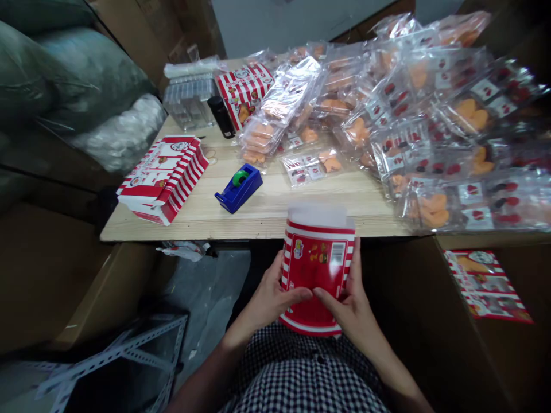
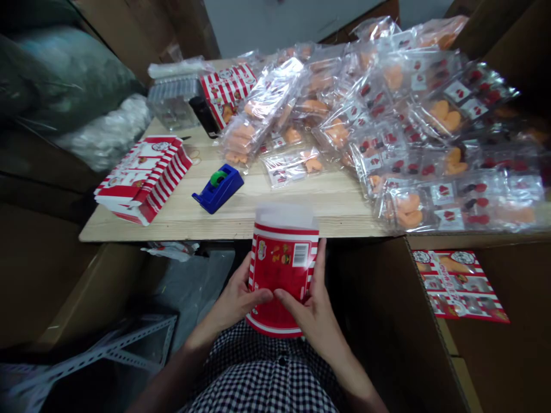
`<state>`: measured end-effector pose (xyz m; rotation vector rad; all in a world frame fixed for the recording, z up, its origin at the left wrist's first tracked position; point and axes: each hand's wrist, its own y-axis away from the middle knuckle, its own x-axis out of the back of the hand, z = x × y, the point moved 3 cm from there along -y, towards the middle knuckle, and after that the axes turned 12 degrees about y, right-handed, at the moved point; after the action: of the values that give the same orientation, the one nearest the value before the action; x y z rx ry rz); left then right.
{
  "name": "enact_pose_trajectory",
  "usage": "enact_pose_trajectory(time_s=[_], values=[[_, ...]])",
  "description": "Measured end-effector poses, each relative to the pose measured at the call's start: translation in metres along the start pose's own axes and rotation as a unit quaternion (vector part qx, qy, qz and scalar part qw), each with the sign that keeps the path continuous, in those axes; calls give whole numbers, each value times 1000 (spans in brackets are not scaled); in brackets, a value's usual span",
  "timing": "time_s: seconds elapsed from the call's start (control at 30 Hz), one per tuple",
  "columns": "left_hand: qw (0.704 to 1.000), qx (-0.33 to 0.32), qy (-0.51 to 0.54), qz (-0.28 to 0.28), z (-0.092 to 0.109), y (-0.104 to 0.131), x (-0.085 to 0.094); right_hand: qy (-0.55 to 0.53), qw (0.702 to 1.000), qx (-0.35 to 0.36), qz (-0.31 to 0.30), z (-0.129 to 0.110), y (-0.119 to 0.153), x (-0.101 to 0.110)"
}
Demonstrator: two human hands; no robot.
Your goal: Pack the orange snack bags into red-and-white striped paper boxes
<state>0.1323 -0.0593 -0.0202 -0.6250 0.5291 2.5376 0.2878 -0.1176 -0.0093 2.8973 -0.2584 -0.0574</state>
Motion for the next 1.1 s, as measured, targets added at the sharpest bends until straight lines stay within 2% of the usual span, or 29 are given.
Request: enact_pose_trajectory(time_s=[0.1,0.3,0.5,0.6,0.77,0.93,1.1], values=[[1000,11,-6,-20,-5,2,-5,20,1000,14,13,8,4,-5],[994,77,-61,47,-17,5,13,-27,997,-66,-30,25,13,1],[996,82,-21,9,-28,9,15,-110,991,-30,-70,29,0,19],[997,74,-25,-5,-29,14,14,-125,989,-33,-78,36,-5,24],[998,37,-38,-31,-17,12,19,-85,995,-61,1,46,-10,27],[999,-6,-12,37,-6,-2,34,-33,996,-78,40,53,-11,24],[999,-6,-24,34,-6,-7,32,16,989,-98,111,62,-13,15]])
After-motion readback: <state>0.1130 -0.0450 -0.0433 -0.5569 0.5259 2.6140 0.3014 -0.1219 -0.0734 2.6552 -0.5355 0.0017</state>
